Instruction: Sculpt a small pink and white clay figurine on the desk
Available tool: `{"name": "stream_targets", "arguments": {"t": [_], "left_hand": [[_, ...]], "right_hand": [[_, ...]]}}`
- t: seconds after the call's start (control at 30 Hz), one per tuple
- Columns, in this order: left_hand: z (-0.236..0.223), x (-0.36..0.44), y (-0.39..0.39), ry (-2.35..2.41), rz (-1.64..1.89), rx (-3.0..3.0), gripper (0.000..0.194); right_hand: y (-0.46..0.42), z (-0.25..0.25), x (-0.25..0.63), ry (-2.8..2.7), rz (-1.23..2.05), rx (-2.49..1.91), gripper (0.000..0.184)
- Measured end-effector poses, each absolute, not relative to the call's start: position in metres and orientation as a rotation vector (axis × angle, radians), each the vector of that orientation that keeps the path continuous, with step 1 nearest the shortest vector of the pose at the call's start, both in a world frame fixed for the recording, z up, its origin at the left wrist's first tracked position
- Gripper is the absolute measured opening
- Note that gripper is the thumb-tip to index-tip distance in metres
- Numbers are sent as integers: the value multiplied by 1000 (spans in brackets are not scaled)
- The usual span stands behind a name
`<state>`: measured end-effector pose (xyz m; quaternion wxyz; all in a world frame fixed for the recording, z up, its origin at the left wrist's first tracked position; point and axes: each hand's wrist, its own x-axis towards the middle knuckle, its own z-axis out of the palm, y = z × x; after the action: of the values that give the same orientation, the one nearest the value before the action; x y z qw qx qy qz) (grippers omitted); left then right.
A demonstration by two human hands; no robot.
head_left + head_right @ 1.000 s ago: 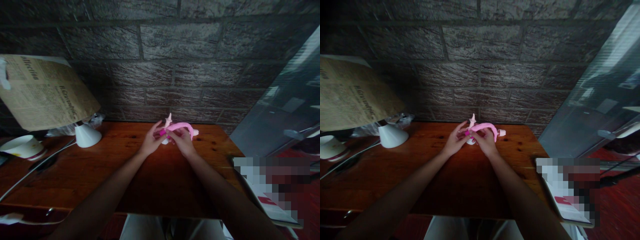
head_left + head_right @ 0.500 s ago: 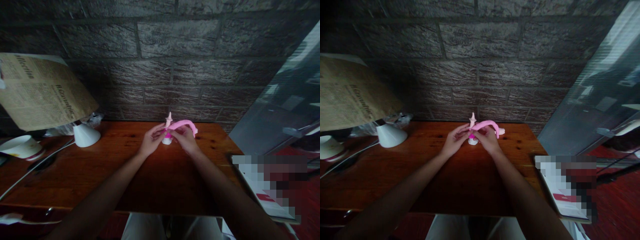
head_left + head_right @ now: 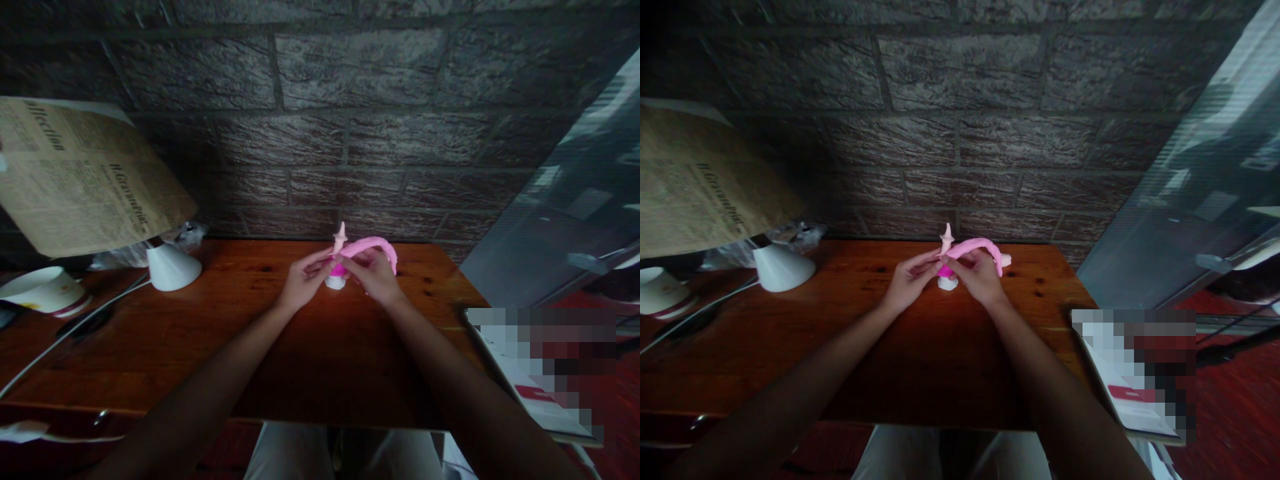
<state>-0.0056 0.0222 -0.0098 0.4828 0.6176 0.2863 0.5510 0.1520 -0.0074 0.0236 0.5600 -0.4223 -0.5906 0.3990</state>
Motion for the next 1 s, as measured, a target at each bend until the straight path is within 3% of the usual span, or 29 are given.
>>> {"name": "stream_targets", "arguments": {"t": [0.6, 1.0], "left_hand": [[-9, -2, 22, 700, 1340, 1461, 48], [-7, -2, 22, 722, 1366, 1445, 43]], "right_hand": [[-16, 32, 153, -1393, 980, -1158, 42], [-9, 18, 151, -1367, 957, -1045, 44]]}}
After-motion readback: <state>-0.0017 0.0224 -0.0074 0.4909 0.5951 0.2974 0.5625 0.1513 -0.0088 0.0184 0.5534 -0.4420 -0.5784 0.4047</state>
